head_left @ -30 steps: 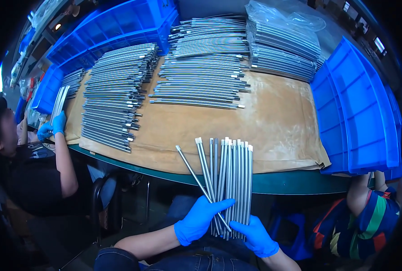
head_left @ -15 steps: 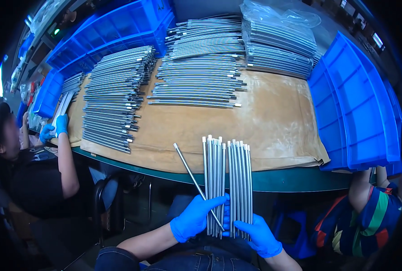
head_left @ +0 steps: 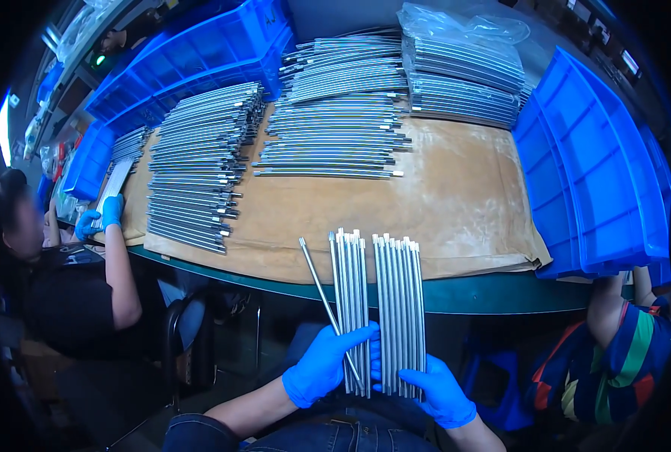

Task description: Organizing and packaging bundles of small metal rods into bins on a production line.

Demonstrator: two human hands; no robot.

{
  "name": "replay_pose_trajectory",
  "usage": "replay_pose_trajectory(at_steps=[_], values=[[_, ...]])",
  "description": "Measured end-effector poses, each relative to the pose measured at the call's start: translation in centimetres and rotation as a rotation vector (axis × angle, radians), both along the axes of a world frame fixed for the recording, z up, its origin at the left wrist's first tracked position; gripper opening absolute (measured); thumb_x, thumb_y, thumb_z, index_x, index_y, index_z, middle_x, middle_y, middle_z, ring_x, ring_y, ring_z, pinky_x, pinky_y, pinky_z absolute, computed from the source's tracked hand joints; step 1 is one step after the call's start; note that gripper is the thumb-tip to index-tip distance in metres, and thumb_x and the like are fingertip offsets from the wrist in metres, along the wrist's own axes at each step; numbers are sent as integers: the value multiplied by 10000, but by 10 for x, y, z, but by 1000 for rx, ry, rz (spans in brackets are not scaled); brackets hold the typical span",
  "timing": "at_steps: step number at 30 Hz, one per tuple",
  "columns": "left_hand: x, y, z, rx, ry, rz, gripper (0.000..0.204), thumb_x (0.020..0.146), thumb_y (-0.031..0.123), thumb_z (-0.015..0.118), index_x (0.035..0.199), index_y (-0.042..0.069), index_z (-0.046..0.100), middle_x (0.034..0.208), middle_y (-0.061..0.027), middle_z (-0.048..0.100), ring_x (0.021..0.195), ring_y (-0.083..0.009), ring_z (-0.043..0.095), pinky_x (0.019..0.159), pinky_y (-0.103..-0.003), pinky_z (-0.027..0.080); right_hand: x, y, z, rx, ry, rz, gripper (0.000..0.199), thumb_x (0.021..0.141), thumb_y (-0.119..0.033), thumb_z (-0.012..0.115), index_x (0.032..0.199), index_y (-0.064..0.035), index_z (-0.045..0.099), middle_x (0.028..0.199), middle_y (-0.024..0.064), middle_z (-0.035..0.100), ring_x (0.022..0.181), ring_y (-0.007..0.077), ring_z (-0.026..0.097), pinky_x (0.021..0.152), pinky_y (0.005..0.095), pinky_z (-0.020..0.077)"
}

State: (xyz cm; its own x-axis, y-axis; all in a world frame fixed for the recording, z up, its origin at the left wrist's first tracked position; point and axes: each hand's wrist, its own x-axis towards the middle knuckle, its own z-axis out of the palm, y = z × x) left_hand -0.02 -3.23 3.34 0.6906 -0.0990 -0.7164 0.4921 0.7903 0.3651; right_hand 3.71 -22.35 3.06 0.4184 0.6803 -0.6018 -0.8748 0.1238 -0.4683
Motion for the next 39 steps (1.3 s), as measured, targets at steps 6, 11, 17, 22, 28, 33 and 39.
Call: replay_pose_trajectory(at_steps=[6, 11, 17, 22, 28, 33, 39], values=[[-1, 5, 6, 20, 32, -30, 211, 859, 145, 590, 1029, 21, 569, 821, -80, 610, 697, -180, 617, 582, -309, 527, 5, -1, -1, 17, 128, 20, 446, 814, -3, 503, 1246, 62, 414, 1164, 204, 540, 1057, 300, 566, 892, 436, 481], [-5, 14, 0, 104, 63, -25, 237, 833, 101, 616, 1050, 16, 572, 937, -104, 633, 839, -211, 643, 682, -338, 548, 6, 2, -4, -71, 181, 99, 400, 819, -22, 520, 1207, 61, 465, 1139, 181, 573, 1037, 257, 584, 889, 380, 481], [-7, 14, -1, 132, 73, -9, 238, 819, 88, 629, 1041, 12, 587, 963, -112, 639, 881, -208, 638, 781, -308, 521, -6, 3, -11, 53, 223, -33, 405, 775, -9, 550, 1173, 48, 500, 1075, 162, 607, 972, 248, 613, 863, 379, 496], [-6, 6, -4, 118, 19, 23, 275, 816, 68, 621, 1077, -2, 570, 999, -123, 633, 898, -219, 634, 796, -322, 521, -11, 2, -15, -51, 123, -62, 393, 780, -9, 551, 1167, 47, 509, 1078, 152, 607, 955, 231, 614, 849, 361, 494], [-11, 7, -13, 69, -46, 11, 347, 820, 46, 601, 1151, -18, 522, 1059, -137, 611, 934, -230, 623, 837, -338, 508, -11, 1, -11, -79, 29, -19, 385, 836, -27, 518, 1210, 58, 481, 1131, 145, 585, 1013, 216, 585, 906, 335, 452], [-5, 2, -15, -47, -52, -9, 372, 809, 35, 608, 1167, -10, 514, 1076, -136, 605, 948, -228, 619, 843, -337, 507, -10, -3, -14, -69, -40, 15, 387, 850, -38, 511, 1222, 60, 471, 1138, 136, 581, 1014, 200, 580, 909, 319, 440], [-3, -6, -25, -42, -51, -39, 388, 800, 29, 616, 1174, 5, 515, 1065, -129, 613, 950, -226, 620, 837, -343, 510, -5, -6, -20, -82, -87, 68, 381, 825, -60, 567, 1186, 48, 511, 1095, 130, 602, 981, 193, 593, 874, 327, 466]])
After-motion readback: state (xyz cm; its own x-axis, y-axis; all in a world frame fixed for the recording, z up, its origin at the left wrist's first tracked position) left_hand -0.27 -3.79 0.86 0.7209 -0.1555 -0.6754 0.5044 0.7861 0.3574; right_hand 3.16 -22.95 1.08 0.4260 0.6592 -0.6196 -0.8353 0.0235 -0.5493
